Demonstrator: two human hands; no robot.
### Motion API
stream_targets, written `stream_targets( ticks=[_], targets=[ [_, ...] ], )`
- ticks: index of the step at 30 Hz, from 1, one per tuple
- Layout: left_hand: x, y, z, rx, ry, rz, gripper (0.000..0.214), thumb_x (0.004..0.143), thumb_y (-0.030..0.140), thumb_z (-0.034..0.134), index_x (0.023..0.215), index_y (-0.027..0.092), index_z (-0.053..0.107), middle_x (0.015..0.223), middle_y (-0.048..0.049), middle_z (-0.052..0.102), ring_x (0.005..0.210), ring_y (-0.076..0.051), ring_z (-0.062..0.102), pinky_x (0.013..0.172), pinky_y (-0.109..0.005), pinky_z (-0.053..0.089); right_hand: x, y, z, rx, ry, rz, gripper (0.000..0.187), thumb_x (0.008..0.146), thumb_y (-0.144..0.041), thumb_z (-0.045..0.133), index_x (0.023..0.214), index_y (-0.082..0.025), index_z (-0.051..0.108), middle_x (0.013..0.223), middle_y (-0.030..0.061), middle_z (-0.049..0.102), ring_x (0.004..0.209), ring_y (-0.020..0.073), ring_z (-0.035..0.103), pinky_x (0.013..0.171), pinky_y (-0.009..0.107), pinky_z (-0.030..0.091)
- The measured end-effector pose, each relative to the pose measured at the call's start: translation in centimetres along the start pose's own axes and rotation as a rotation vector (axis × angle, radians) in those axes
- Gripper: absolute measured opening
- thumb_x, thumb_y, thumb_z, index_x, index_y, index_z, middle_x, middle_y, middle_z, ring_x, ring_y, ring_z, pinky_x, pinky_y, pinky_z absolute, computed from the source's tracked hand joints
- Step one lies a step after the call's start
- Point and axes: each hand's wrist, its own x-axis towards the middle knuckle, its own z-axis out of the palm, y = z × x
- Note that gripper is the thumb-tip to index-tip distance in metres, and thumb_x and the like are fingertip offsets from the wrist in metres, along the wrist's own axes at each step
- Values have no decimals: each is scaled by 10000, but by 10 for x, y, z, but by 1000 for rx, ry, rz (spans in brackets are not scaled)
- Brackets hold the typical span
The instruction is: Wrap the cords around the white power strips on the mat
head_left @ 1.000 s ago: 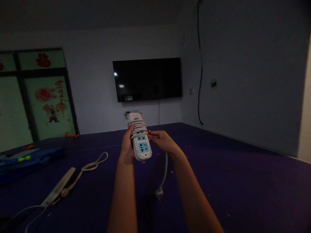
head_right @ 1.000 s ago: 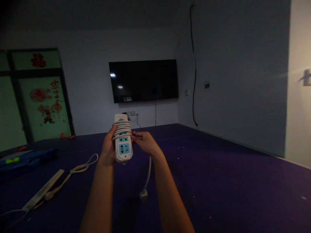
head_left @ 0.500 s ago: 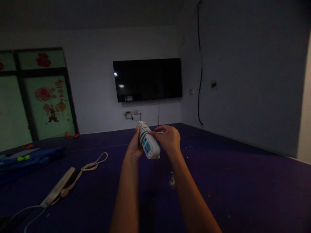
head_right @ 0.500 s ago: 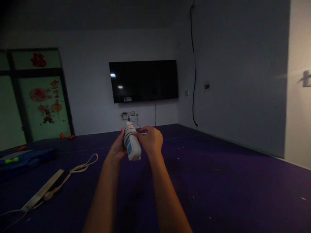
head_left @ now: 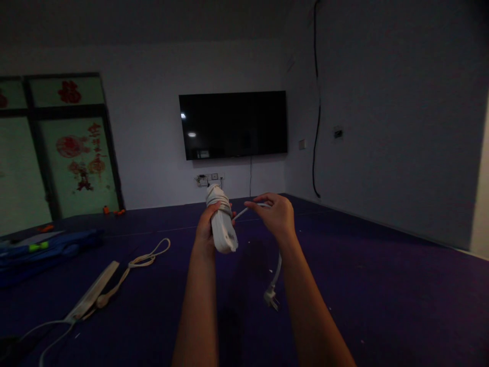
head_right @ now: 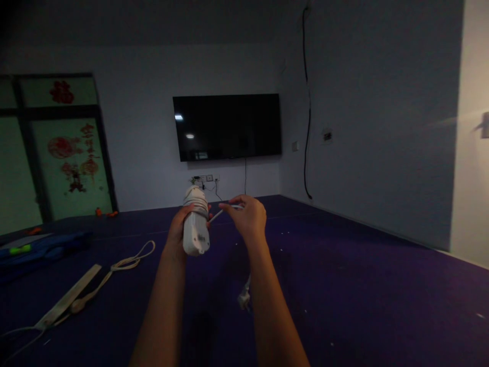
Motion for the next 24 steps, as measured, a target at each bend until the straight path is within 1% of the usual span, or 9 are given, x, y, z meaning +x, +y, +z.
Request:
stream_targets(
  ticks=[2,4,7,11,14,17,20,22,24],
  targets=[
    [-6,7,-5,-94,-123,11,363,689,253,583,1024,115,586,862,-91,686,723,-197,656,553,-271,534,3,7,-2,35,13,19,282,646,-480,672,704,-204,691,709,50,697,736,208,658,619,282,457],
    [-9,11,-7,-176,-202,8,459,665,232,556,1113,130,554,951,-104,682,798,-222,658,623,-312,545,5,10,-5,28,28,30,286,653,-479,665,710,-200,694,706,52,697,737,208,658,618,283,452],
    [-8,10,-7,-262,-230,-56,507,683,275,566,1167,133,517,969,-112,674,810,-219,654,652,-316,539,5,8,-11,-66,66,27,288,669,-485,655,725,-206,700,726,54,703,718,200,650,622,283,440],
    [-5,5,-4,-333,-218,-152,510,732,400,587,1158,130,510,952,-115,664,736,-173,636,579,-255,513,4,9,-14,-235,96,19,330,711,-538,604,739,-226,707,684,46,696,664,197,634,586,281,409],
    [-4,3,-2,-372,-218,-170,537,739,406,576,1185,117,495,975,-129,653,740,-168,623,570,-248,500,5,20,-13,-293,26,39,375,717,-579,580,734,-229,713,696,52,701,674,206,635,565,275,399],
    [-5,3,-1,-395,-239,-146,575,712,385,589,1206,111,483,1007,-130,648,768,-171,615,582,-243,494,5,32,-11,-290,-85,89,395,719,-595,576,738,-228,723,746,59,712,691,205,644,565,272,408],
    [-6,5,0,-393,-277,-113,598,689,376,598,1214,114,484,1017,-125,648,777,-167,609,592,-236,491,4,36,-9,-307,-147,116,396,736,-593,568,772,-235,731,788,60,718,717,210,653,589,282,430],
    [-7,6,1,-392,-289,-84,584,690,375,591,1207,120,496,1008,-123,649,775,-164,607,593,-233,489,4,32,-7,-327,-190,89,361,766,-548,566,823,-231,731,830,64,722,763,217,659,624,294,450],
    [-9,6,2,-396,-289,-58,568,694,374,585,1199,125,507,999,-121,649,768,-161,605,597,-233,488,3,25,-2,-365,-235,-3,263,786,-421,598,890,-216,725,900,76,722,864,230,652,725,321,466]
  ],
)
